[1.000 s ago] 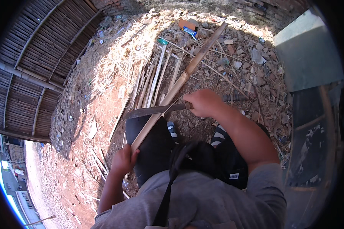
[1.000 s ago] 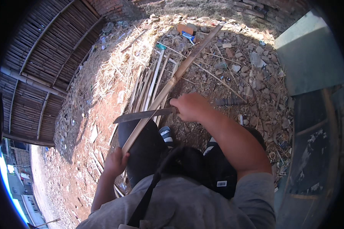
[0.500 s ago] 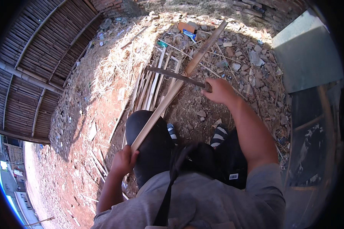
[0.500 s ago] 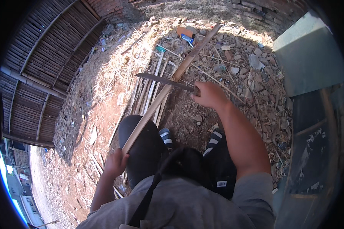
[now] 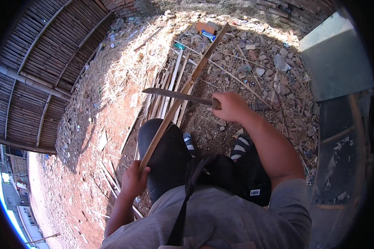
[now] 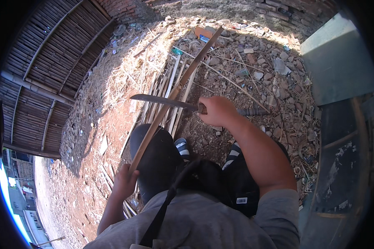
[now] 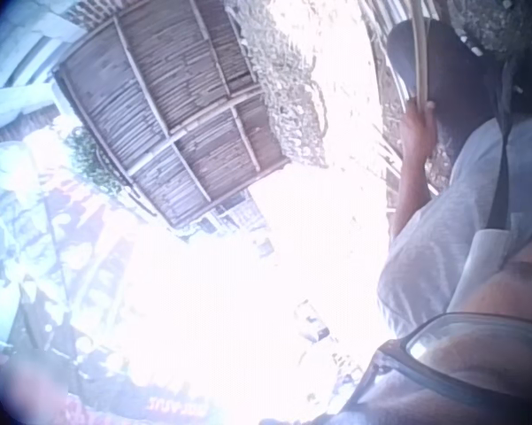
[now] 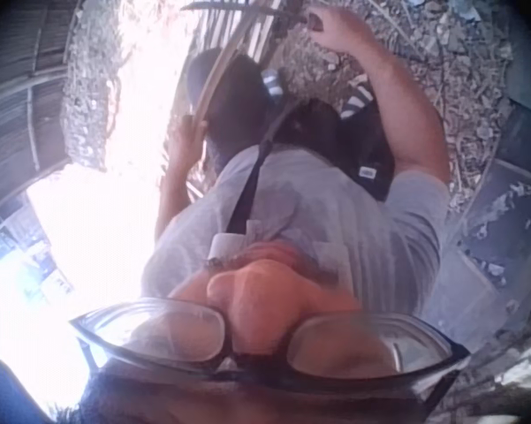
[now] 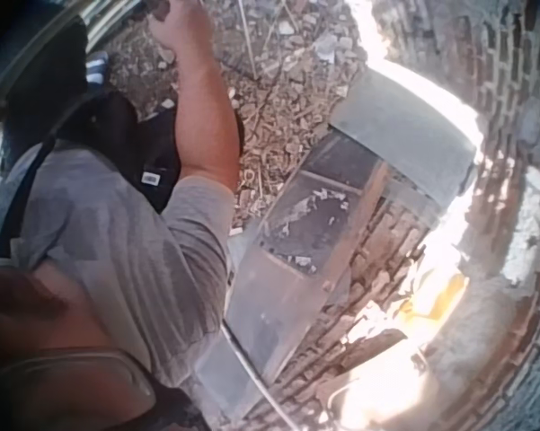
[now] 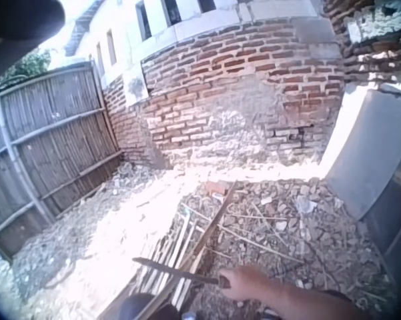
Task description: The person sits on the ground and uses a machete to split long bamboo poles into thin strips. They hold the bamboo against their leg and repeatedly strike it with the blade to separate the material.
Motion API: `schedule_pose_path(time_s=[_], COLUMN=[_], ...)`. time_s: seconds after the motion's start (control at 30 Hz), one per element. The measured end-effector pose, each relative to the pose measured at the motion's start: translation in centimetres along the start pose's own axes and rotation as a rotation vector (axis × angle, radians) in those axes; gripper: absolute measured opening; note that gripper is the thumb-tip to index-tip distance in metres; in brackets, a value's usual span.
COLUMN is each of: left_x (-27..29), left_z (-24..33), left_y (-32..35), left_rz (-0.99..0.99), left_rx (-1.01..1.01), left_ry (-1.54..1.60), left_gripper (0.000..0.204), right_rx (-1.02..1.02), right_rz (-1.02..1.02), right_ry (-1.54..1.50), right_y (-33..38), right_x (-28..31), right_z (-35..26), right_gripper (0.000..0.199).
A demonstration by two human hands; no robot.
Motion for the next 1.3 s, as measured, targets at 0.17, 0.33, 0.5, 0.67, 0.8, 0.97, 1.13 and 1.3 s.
schedule_pose_path(time_s=[0.17, 0.33, 0.5, 0.67, 0.8, 0.97, 1.13, 1.3], left_x=[-1.3, -1.2, -1.0, -0.2, -1.4, -1.1, -1.5, -1.9], left_z=[-3.9, -3.4, -2.5, -2.2, -4.0, -4.4, -5.5, -5.9], left_y=[0.6, 0.9, 0.8, 0.2, 0.1, 0.1, 0.4, 1.0], left_rz=[-0.265, -0.363, -0.235, -0.324, -0.357, -0.400, -0.405, -0.429], left_rx=[0.229, 0.344, 0.064, 0.291, 0.283, 0.227, 0.269, 0.334], left_ry=[0.346, 0.500, 0.154, 0.319, 0.467, 0.436, 0.504, 0.593], left_gripper=[0.036, 0.037, 0.039, 0.038, 0.036, 0.036, 0.035, 0.036], right_rx=[0.062, 0.182, -0.217, -0.208, -0.069, 0.278, -0.162, -0.133], right_rz=[-0.016, -0.106, 0.047, -0.052, -0.009, -0.114, -0.092, -0.027], right_ry=[-0.061, 0.101, -0.041, 0.032, 0.028, 0.220, 0.112, 0.091], right_y=[0.3, 0.2, -2.6, -2.1, -1.7, 0.3, -2.6, -1.5], right_x=[-1.3, -3.1, -3.7, -2.4, -2.6, -2.8, -0.7, -1.1], right_z=[-1.0, -3.3, 1.5, 1.8, 0.4, -3.0, 2.5, 1.3], right_gripper=[0.031, 0.028, 0.022, 0.023, 0.025, 0.024, 0.021, 0.021])
Point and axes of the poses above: each hand's wrist, its own y-axis away from the middle knuckle, its own x-axis out of the back of the hand, z = x × y, the point moved 3 cm from there along -y, towards the middle knuckle, and after that the axes turned 8 degrees about -x, right-handed, at the moved point
